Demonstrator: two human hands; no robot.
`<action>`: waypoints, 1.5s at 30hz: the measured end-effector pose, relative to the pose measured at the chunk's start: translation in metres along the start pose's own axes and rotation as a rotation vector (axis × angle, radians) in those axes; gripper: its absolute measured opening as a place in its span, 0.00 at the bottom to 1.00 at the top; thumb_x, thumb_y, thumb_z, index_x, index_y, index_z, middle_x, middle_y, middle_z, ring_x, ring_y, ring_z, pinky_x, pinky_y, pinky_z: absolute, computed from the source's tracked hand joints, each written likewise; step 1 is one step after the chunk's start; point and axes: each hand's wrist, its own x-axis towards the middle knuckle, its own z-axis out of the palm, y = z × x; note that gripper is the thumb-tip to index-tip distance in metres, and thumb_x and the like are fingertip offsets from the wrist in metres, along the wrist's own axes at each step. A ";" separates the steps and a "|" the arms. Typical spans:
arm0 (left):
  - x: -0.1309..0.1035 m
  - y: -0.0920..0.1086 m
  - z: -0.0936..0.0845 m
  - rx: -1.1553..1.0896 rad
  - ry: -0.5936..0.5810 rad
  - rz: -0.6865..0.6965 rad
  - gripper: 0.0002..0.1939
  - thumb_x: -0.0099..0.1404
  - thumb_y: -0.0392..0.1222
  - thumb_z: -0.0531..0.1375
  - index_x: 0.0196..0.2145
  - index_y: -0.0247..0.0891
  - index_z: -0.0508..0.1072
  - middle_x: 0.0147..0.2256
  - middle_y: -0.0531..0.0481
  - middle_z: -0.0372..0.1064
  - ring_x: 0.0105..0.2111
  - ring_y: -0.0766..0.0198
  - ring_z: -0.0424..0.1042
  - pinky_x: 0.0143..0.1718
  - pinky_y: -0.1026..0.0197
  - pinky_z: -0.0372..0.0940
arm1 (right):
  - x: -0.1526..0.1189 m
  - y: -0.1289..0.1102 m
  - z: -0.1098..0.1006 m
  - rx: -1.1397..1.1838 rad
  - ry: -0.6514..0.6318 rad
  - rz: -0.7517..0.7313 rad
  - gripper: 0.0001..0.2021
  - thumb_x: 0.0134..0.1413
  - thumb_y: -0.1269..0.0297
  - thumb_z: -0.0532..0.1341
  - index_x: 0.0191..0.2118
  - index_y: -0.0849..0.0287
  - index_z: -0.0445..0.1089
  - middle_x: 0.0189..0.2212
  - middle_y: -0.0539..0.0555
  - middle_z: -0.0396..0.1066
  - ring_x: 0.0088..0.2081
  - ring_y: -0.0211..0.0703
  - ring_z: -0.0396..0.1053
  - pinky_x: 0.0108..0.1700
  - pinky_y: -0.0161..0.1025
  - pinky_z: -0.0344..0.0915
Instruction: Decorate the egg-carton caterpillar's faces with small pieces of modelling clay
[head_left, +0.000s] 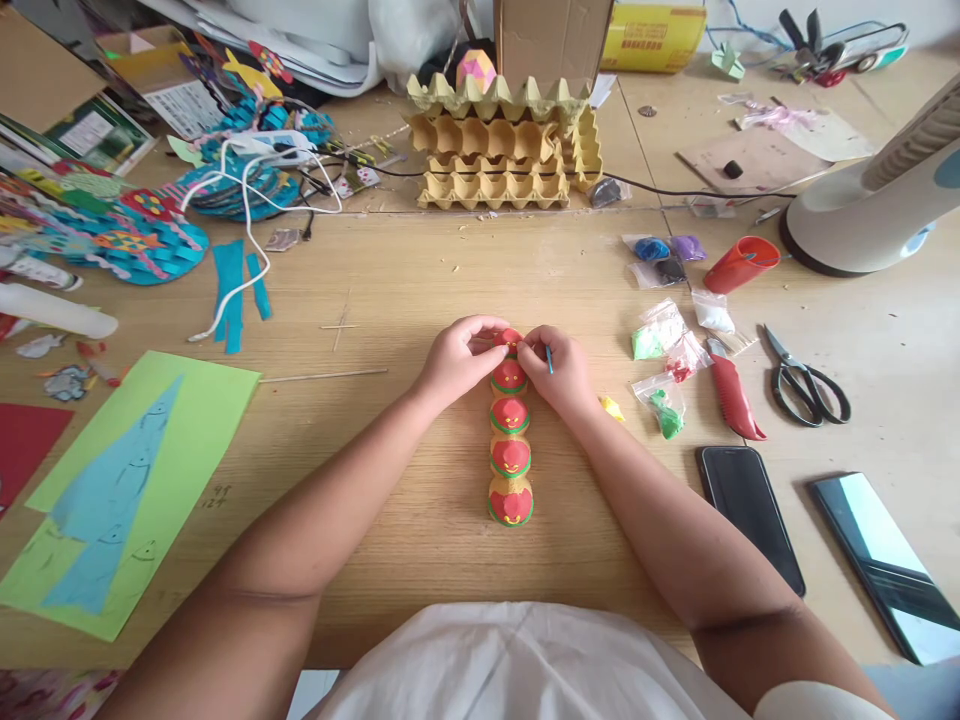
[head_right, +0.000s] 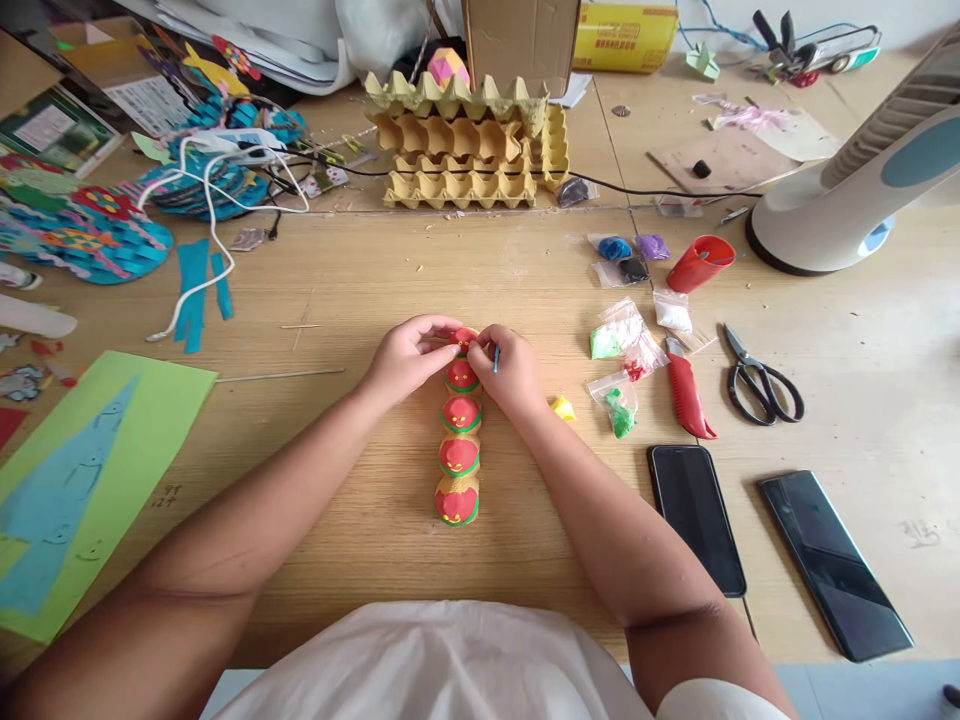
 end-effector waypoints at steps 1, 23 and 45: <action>0.000 0.000 0.000 -0.001 -0.002 0.004 0.16 0.58 0.38 0.66 0.45 0.37 0.78 0.47 0.43 0.79 0.48 0.55 0.78 0.52 0.52 0.74 | 0.000 0.000 0.000 0.001 0.001 0.001 0.07 0.54 0.62 0.61 0.27 0.56 0.67 0.21 0.46 0.63 0.25 0.38 0.58 0.30 0.37 0.54; 0.001 -0.002 0.001 0.011 -0.004 0.040 0.14 0.57 0.36 0.67 0.43 0.39 0.79 0.46 0.45 0.79 0.47 0.56 0.78 0.51 0.54 0.74 | -0.001 -0.002 -0.003 0.001 -0.023 0.001 0.07 0.54 0.62 0.60 0.27 0.56 0.66 0.21 0.46 0.62 0.25 0.38 0.58 0.31 0.37 0.54; 0.004 -0.003 0.003 0.115 0.021 0.072 0.17 0.58 0.40 0.69 0.45 0.39 0.78 0.47 0.44 0.78 0.48 0.55 0.77 0.52 0.52 0.72 | -0.001 0.000 -0.005 0.065 -0.010 0.005 0.08 0.54 0.61 0.59 0.27 0.56 0.65 0.21 0.46 0.61 0.26 0.38 0.59 0.31 0.37 0.55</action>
